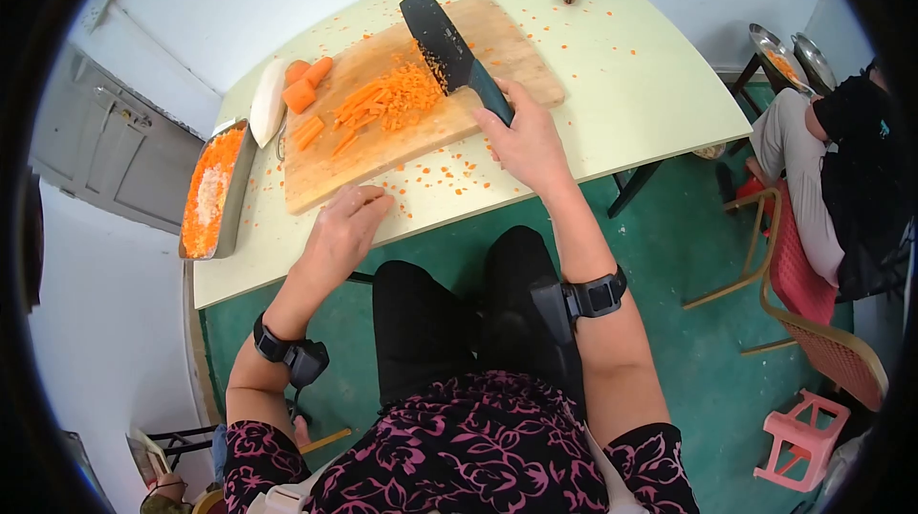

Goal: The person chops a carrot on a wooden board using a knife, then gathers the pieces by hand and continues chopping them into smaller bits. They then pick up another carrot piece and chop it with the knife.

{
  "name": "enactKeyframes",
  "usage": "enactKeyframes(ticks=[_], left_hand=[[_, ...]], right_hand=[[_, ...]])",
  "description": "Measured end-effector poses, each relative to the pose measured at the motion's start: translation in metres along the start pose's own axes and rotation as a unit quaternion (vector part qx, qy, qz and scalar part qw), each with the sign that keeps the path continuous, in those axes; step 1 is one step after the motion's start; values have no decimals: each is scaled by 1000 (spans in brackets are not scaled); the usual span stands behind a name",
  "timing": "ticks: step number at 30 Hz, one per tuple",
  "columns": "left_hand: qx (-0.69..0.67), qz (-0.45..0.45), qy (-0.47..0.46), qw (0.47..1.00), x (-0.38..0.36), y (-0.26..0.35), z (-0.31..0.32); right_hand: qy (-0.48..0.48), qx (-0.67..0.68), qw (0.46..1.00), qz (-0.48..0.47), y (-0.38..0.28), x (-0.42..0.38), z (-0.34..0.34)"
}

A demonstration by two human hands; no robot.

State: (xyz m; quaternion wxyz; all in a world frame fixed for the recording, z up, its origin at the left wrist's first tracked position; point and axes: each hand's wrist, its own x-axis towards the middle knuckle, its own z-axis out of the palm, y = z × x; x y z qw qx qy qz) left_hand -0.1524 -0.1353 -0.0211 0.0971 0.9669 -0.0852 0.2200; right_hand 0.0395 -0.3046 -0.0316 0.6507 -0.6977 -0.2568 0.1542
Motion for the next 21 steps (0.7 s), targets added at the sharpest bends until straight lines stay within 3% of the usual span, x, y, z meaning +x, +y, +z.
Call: enactKeyframes(ticks=[5,8,11,21], left_hand=[[8,-52,0,999,3,-6,2],[13,-56,-11,998,2,-6,0],[21,-49,48,997,-2,1,2],[39,-85,42,995,2,2,4]], right_hand=[[4,-4,1000,-3,0,0,1],[1,1,1000,-6,1,1,0],[1,-1,1000,-5,-1,0,0],[-1,-5,1000,-10,1,2,1]])
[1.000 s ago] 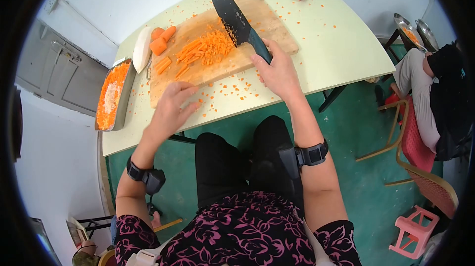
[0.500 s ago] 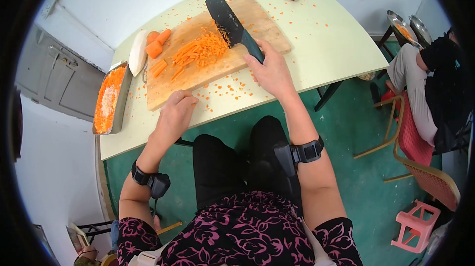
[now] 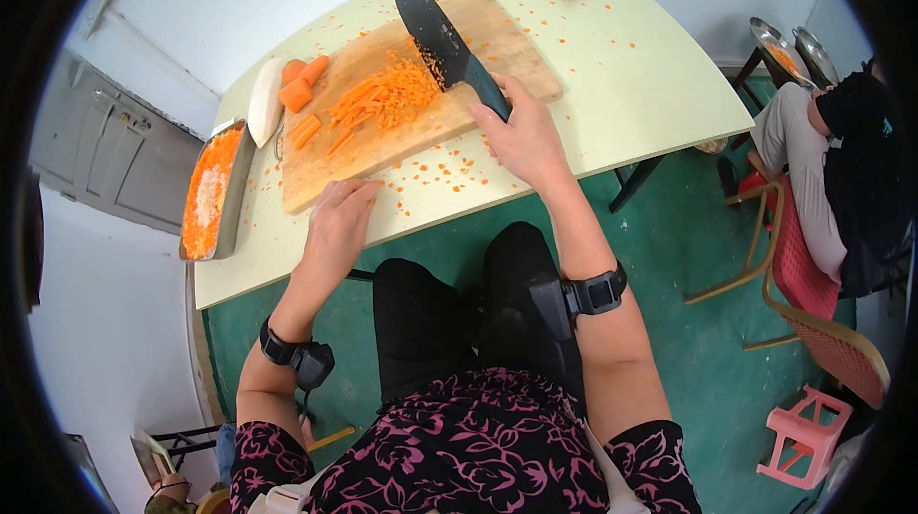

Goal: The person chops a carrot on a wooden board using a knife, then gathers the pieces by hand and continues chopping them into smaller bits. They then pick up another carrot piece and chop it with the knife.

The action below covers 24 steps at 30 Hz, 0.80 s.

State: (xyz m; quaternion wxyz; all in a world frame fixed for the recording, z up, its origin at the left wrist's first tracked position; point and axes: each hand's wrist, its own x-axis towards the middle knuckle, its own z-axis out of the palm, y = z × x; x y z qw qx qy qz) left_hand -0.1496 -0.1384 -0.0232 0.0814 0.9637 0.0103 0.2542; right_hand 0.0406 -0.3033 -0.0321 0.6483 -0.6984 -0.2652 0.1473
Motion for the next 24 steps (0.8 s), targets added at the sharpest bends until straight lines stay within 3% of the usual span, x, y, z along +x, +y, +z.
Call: enactKeyframes(ticks=[11,13,18,21,24], left_hand=[[31,81,-54,995,38,-4,7],[42,101,5,994,64,-10,7],[-119,-94,-7,988,133,-40,15],[-77,-154,-1,985,143,-64,6],[-52,-101,9,994,124,-99,2]], right_hand=[[5,-8,1000,-9,2,0,-1],[8,-8,1000,-11,2,0,-1],[-1,-17,1000,-15,0,-1,-1],[-1,-12,1000,-6,-1,-1,-2],[-1,0,1000,11,-1,-1,-1]])
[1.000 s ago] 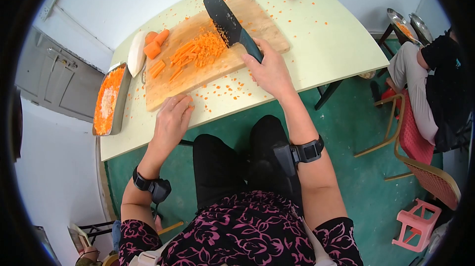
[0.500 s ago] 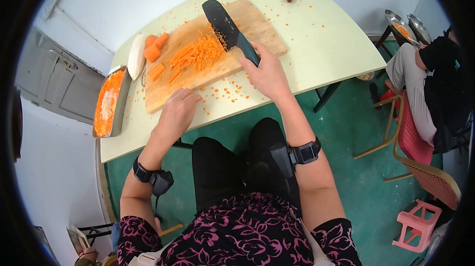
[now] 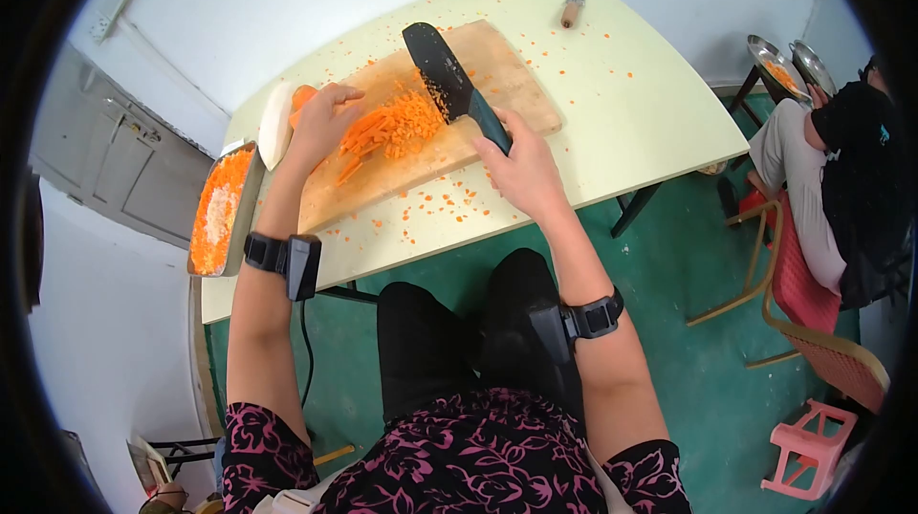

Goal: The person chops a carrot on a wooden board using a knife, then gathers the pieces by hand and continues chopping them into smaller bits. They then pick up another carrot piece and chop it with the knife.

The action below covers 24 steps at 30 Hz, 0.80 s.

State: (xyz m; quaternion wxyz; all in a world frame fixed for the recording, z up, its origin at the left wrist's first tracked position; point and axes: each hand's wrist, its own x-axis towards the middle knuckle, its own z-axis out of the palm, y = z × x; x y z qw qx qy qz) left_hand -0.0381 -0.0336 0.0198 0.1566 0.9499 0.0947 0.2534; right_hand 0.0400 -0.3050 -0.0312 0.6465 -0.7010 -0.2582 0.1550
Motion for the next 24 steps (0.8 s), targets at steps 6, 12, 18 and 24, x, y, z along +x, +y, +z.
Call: enactKeyframes(ticks=[6,12,18,24], left_hand=[[-53,-40,-73,995,-36,-1,0],[-50,-7,15,999,-31,2,15],[-97,-30,18,995,-31,0,28],[-29,42,103,993,-33,-3,37]], right_hand=[[13,-1,1000,-2,4,1,2],[59,-131,982,-119,-12,1,8],[70,-321,914,-239,-43,-16,42],[23,-423,884,-196,-52,-14,65]])
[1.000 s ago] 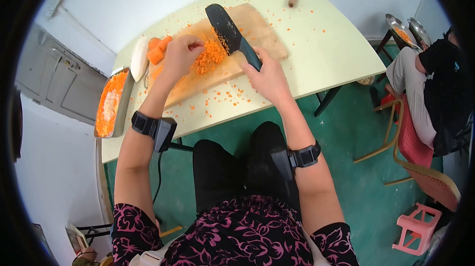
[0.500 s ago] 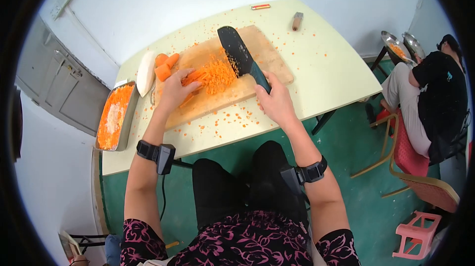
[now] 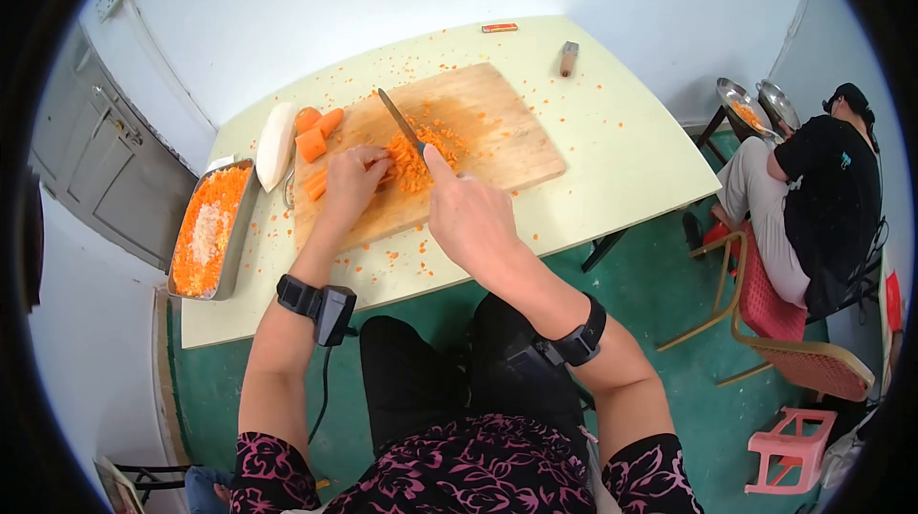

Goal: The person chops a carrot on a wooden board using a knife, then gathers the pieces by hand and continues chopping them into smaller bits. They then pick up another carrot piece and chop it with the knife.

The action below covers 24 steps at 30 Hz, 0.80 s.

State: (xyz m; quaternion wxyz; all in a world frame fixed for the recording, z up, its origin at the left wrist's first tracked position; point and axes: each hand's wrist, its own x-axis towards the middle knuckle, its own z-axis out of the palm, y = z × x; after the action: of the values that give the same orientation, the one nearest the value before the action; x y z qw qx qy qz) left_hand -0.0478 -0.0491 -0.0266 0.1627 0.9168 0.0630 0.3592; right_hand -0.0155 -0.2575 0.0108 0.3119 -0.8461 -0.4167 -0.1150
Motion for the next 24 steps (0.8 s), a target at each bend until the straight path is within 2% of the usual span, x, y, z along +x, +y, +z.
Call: enactKeyframes(ticks=[6,9,12,15,18,24], left_hand=[[-56,-88,-7,995,0,1,3],[-47,-58,-9,997,2,5,0],[-56,-71,-6,996,1,4,1],[-92,-129,-44,986,3,9,-2],[-22,-25,0,999,3,3,0],[-35,-105,-35,993,4,8,-1]], right_hand=[[-4,-12,1000,2,-11,6,-1],[-10,-31,999,4,-5,5,7],[-11,-31,999,16,-10,8,1],[-12,-20,1000,6,-7,8,5],[-27,-28,999,-13,-7,12,2],[-21,-37,999,-31,-10,14,1]])
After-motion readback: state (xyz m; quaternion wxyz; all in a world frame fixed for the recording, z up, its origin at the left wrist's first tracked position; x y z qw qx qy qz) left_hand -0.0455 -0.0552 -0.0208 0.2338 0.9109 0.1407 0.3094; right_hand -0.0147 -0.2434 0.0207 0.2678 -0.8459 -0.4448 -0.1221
